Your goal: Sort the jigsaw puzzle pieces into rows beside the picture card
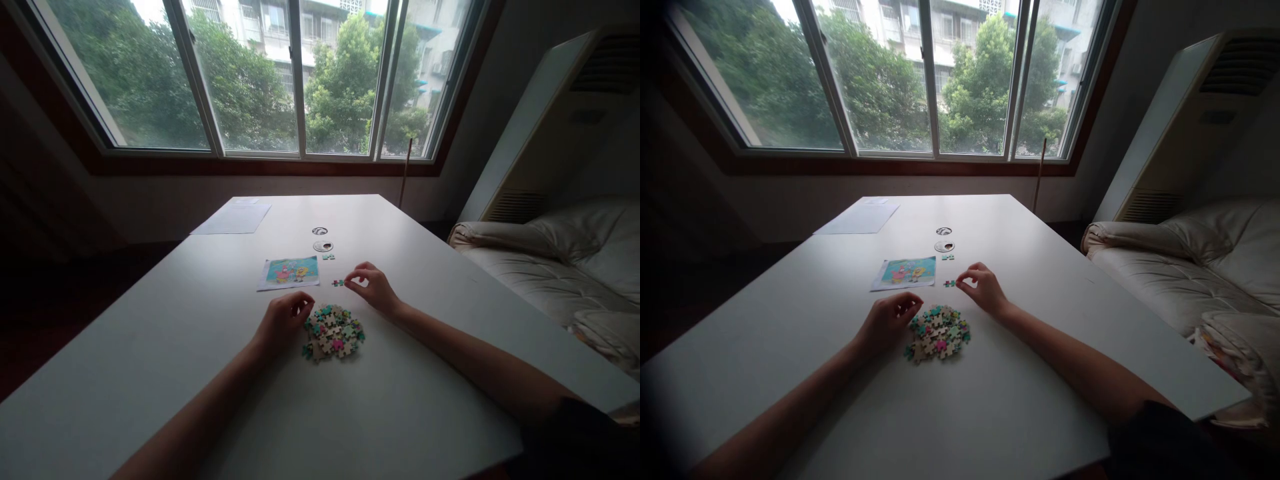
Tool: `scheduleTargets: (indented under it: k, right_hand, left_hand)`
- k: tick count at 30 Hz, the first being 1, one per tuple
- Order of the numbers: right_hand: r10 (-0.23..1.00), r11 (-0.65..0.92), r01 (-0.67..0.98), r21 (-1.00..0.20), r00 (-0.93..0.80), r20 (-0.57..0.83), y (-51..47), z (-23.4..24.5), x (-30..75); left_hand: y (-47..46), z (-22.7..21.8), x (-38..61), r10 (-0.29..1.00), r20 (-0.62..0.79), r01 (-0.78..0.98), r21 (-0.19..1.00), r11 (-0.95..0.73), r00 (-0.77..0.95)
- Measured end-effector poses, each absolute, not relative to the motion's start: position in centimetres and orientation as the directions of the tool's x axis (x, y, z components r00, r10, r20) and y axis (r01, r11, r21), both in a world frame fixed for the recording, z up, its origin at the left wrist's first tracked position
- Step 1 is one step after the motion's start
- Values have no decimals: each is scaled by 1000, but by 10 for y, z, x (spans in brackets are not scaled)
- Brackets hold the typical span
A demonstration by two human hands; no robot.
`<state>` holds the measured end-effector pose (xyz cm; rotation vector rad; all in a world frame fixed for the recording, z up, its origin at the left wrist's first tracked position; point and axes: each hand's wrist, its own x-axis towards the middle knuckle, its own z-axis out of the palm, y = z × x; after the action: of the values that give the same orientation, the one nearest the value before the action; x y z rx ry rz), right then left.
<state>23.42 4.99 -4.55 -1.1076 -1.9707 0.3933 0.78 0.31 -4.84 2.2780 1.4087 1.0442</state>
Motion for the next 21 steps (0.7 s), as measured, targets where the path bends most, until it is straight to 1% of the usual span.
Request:
scheduleTargets:
  k: [3,5,12,18,21]
  right_hand:
    - [885,461,621,-634,-275,375,67,-51,232]
    - [905,424,645,-635,-273,327,75,-53,230]
    - [892,450,670,-590,-304,334,87,-62,225]
    - [880,474,645,-600,-325,346,88,-63,223]
    - [872,488,652,-580,-344,348,87,-63,220]
  left_hand:
    - [3,-49,8,866,426,668,569,-480,260]
    - [3,-49,7,870,422,670,571,-475,257]
    - [4,-51,6,877,410,672,579,-462,250]
    - [3,-50,6,877,413,672,579,-461,246]
    - [3,-49,6,874,416,669,579,-467,250]
